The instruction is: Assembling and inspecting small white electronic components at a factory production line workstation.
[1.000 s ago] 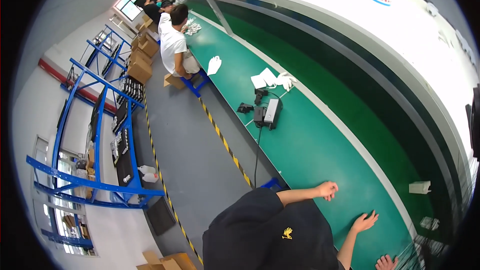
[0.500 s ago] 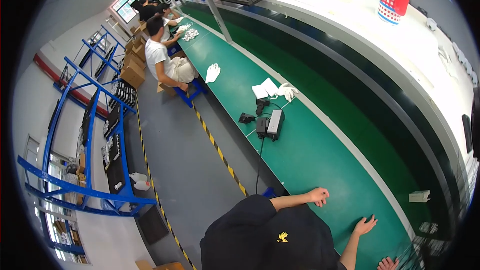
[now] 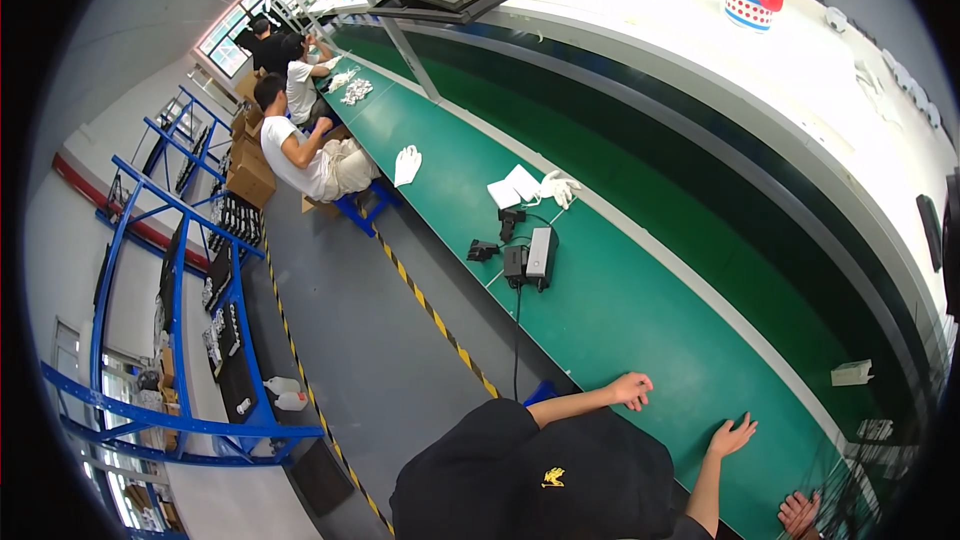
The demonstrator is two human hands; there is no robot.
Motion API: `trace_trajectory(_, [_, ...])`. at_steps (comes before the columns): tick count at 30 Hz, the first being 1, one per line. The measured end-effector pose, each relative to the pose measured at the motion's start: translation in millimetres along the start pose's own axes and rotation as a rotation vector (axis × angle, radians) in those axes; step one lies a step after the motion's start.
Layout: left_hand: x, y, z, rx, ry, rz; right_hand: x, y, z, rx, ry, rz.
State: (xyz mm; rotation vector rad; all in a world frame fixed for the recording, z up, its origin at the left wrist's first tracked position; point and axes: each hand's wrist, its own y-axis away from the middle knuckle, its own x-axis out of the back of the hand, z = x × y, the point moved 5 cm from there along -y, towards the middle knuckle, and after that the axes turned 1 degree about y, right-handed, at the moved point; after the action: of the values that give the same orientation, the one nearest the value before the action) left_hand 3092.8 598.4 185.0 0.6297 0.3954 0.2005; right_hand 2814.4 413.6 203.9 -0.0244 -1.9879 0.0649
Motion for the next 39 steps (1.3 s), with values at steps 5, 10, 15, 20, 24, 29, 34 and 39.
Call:
trace_trajectory(5, [3.2,3.2,4.5,0.014,-0.027,0.009,-1.1,2.2,-3.1,-0.009,-0.006,-0.009])
trace_trajectory(10, [-0.3,7.9,9.5,0.019,-0.025,-0.006,2.7,4.2,-2.5,0.013,0.01,0.055])
trace_trajectory(15, [0.6,6.0,12.5,0.033,-0.049,-0.014,1.2,0.6,-1.4,-0.002,-0.029,0.028])
trace_trajectory(20, [2.4,1.7,10.8,0.048,-0.062,-0.027,2.3,8.0,-6.2,0.015,-0.075,-0.003])
trace_trajectory(24, [2.9,2.3,7.5,0.068,-0.055,-0.058,2.0,19.0,-13.7,0.013,-0.07,-0.006])
trace_trajectory(29, [6.7,6.6,6.9,0.049,-0.015,-0.1,-1.3,21.5,-22.8,-0.022,-0.056,0.026])
trace_trajectory(34, [17.9,9.1,6.9,0.063,0.037,-0.203,-9.0,20.4,-21.2,-0.112,0.025,0.025])
trace_trajectory(39, [15.7,-2.4,3.2,0.122,0.146,-0.38,25.1,48.5,-15.6,0.161,-0.138,-0.081])
